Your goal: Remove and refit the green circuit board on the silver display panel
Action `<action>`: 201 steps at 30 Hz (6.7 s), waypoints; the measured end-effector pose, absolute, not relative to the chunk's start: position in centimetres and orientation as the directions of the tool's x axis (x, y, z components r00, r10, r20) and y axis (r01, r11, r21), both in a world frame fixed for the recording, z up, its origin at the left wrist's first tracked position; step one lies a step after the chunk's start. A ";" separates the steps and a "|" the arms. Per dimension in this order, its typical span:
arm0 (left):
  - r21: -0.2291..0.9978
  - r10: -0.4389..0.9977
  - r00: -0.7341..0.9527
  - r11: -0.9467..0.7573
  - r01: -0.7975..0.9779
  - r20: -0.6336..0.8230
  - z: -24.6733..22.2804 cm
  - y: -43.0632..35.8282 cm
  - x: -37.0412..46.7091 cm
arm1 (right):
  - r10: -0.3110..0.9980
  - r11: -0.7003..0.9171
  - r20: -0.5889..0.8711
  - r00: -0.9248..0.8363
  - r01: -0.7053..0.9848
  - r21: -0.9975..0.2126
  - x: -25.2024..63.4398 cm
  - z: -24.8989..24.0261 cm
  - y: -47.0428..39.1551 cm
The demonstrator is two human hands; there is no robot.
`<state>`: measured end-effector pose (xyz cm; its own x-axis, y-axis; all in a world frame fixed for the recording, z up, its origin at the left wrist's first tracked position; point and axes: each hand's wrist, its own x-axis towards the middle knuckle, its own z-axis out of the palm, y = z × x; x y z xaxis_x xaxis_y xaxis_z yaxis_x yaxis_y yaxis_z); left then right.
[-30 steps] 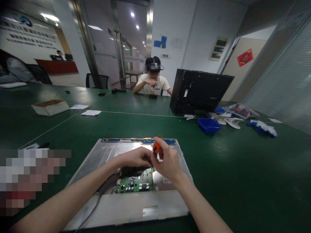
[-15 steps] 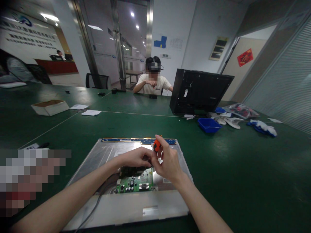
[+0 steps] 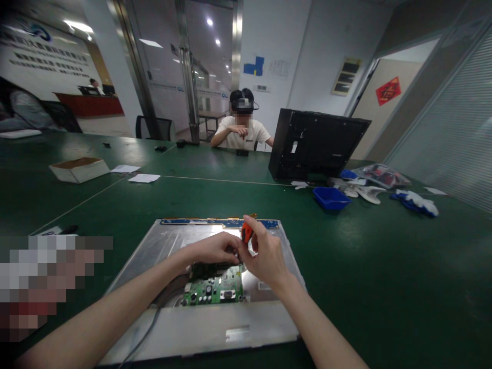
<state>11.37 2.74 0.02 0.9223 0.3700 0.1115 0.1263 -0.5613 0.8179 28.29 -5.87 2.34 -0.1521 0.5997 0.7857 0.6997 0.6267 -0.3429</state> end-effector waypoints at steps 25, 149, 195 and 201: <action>0.732 0.444 0.895 -0.622 0.278 0.038 1.3 2.1 11.4 | 0.619 0.625 0.768 -0.164 0.696 -0.355 28.3 2.4 -6.1; 0.725 0.428 0.903 -0.630 0.278 0.025 0.8 2.4 11.4 | 0.558 0.616 0.822 -0.112 0.721 -0.319 28.2 2.4 -6.2; 0.717 0.420 0.907 -0.636 0.286 0.010 0.8 2.5 11.4 | 0.523 0.610 0.841 -0.141 0.750 -0.254 28.2 3.1 -6.2; 0.697 0.431 0.902 -0.651 0.301 0.013 0.8 2.4 11.4 | 0.586 0.633 0.795 -0.159 0.702 -0.326 28.3 3.3 -6.7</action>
<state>11.39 2.44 0.82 0.9021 0.4313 0.0135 0.3007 -0.6507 0.6972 28.31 -6.68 3.33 -0.1593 0.5859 0.7946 0.7024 0.6329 -0.3258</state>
